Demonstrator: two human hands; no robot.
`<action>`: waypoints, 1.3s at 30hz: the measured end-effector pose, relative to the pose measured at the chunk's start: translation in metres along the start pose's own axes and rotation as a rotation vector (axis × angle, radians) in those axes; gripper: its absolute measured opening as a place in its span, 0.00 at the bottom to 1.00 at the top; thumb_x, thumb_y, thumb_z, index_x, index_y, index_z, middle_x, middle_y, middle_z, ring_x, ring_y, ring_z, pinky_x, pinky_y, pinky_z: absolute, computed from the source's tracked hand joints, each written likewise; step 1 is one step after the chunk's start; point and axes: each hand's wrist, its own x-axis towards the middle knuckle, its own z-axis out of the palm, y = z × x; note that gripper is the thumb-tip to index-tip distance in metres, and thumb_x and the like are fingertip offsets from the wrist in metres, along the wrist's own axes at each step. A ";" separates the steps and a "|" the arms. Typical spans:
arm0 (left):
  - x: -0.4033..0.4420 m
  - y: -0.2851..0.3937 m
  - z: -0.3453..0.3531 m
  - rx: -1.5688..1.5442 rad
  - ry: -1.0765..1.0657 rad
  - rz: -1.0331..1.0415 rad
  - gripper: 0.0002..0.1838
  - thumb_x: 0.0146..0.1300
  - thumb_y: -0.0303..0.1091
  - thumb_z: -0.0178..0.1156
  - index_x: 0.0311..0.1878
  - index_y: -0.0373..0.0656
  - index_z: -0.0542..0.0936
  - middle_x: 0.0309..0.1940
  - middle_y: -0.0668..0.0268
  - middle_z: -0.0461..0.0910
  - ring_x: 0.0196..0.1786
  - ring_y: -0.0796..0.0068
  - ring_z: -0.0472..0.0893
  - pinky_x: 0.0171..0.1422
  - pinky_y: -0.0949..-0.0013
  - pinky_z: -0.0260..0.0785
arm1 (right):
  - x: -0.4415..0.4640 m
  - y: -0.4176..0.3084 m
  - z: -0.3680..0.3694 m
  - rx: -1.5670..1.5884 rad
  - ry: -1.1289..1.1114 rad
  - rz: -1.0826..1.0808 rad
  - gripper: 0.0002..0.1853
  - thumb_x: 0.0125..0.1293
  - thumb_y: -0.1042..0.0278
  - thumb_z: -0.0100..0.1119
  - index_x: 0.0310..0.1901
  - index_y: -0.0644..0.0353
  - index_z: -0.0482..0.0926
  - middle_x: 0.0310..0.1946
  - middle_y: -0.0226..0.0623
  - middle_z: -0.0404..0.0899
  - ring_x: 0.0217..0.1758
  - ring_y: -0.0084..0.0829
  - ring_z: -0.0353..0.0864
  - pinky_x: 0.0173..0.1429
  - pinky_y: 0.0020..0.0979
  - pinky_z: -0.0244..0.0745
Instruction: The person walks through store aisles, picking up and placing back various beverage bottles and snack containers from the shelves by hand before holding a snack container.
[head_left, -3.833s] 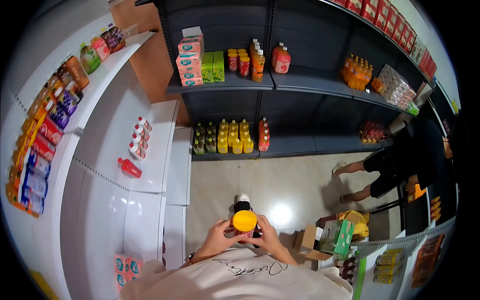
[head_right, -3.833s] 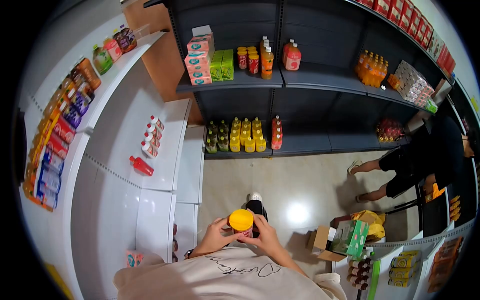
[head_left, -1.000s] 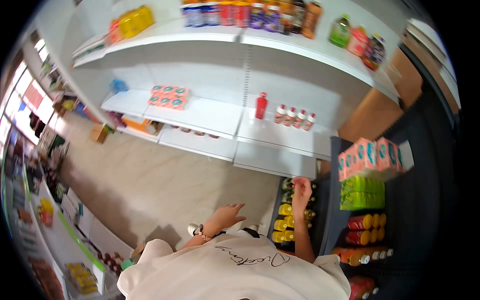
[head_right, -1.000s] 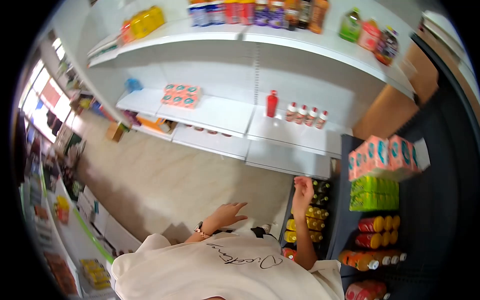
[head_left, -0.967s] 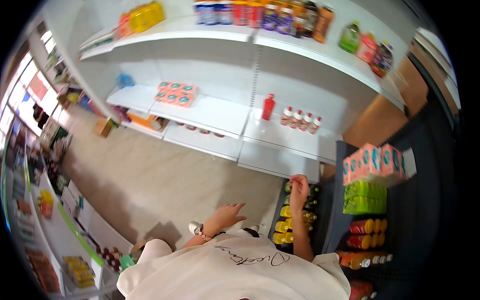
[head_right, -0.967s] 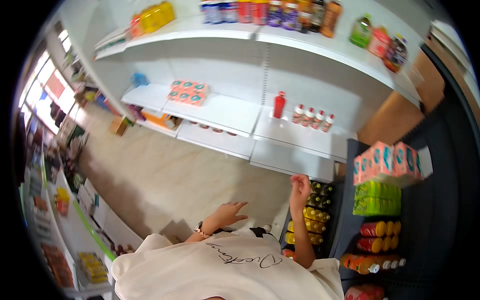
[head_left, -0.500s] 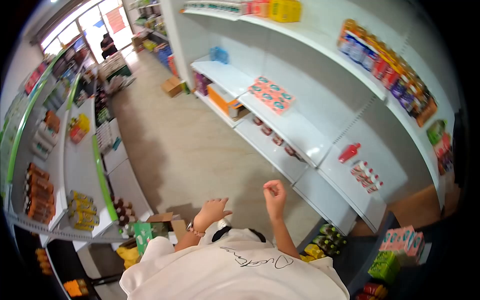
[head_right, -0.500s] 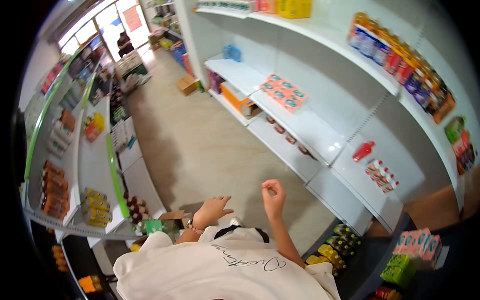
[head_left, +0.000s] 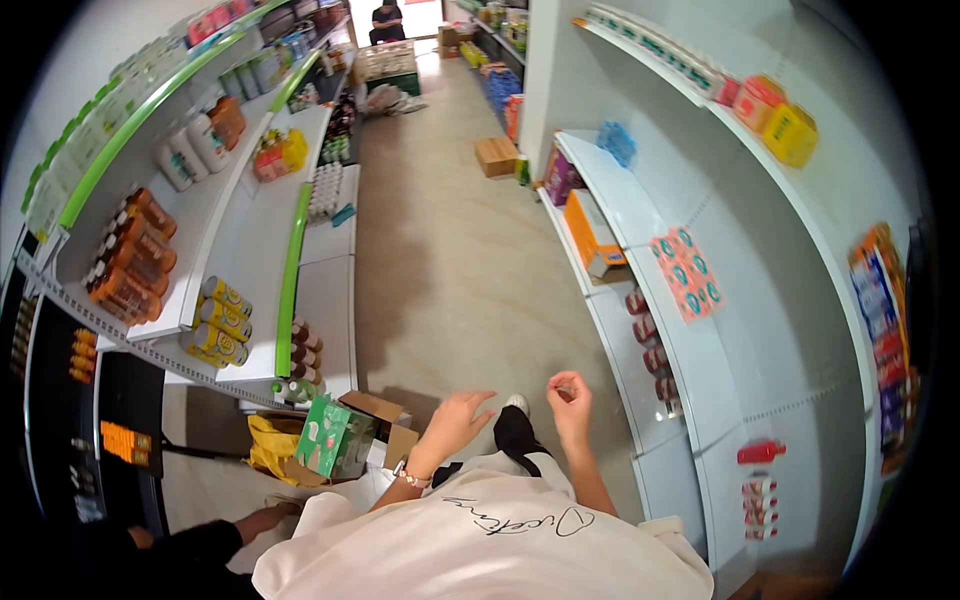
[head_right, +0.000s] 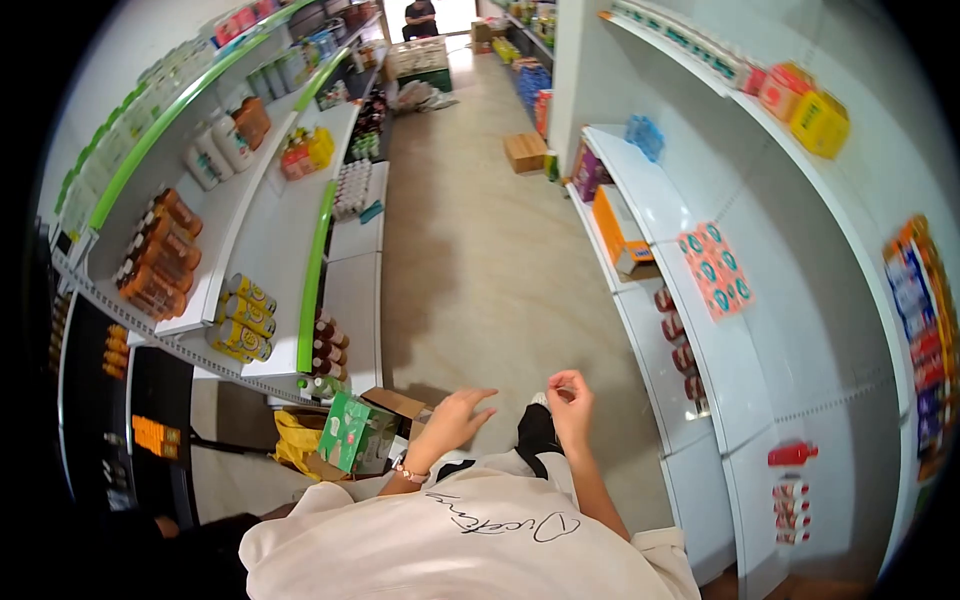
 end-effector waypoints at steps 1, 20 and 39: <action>0.009 0.000 -0.003 -0.064 0.031 0.009 0.17 0.60 0.39 0.58 0.51 0.43 0.76 0.43 0.55 0.80 0.47 0.53 0.77 0.52 0.58 0.69 | 0.016 -0.003 0.011 0.009 -0.035 -0.007 0.05 0.56 0.82 0.54 0.32 0.60 0.75 0.30 0.26 0.75 0.35 0.18 0.74 0.41 0.23 0.70; 0.362 -0.055 -0.053 -0.162 0.311 -0.006 0.18 0.53 0.20 0.56 0.47 0.46 0.79 0.38 0.60 0.78 0.35 0.65 0.80 0.42 0.67 0.72 | 0.406 -0.013 0.091 0.089 -0.283 -0.104 0.06 0.55 0.82 0.53 0.34 0.60 0.74 0.30 0.26 0.75 0.34 0.16 0.72 0.38 0.20 0.68; 0.623 -0.216 -0.153 -0.293 0.385 -0.198 0.18 0.53 0.19 0.52 0.47 0.48 0.80 0.36 0.61 0.77 0.26 0.69 0.75 0.35 0.69 0.69 | 0.657 -0.030 0.295 0.142 -0.584 -0.022 0.07 0.55 0.82 0.55 0.35 0.61 0.75 0.30 0.28 0.75 0.35 0.17 0.74 0.40 0.20 0.72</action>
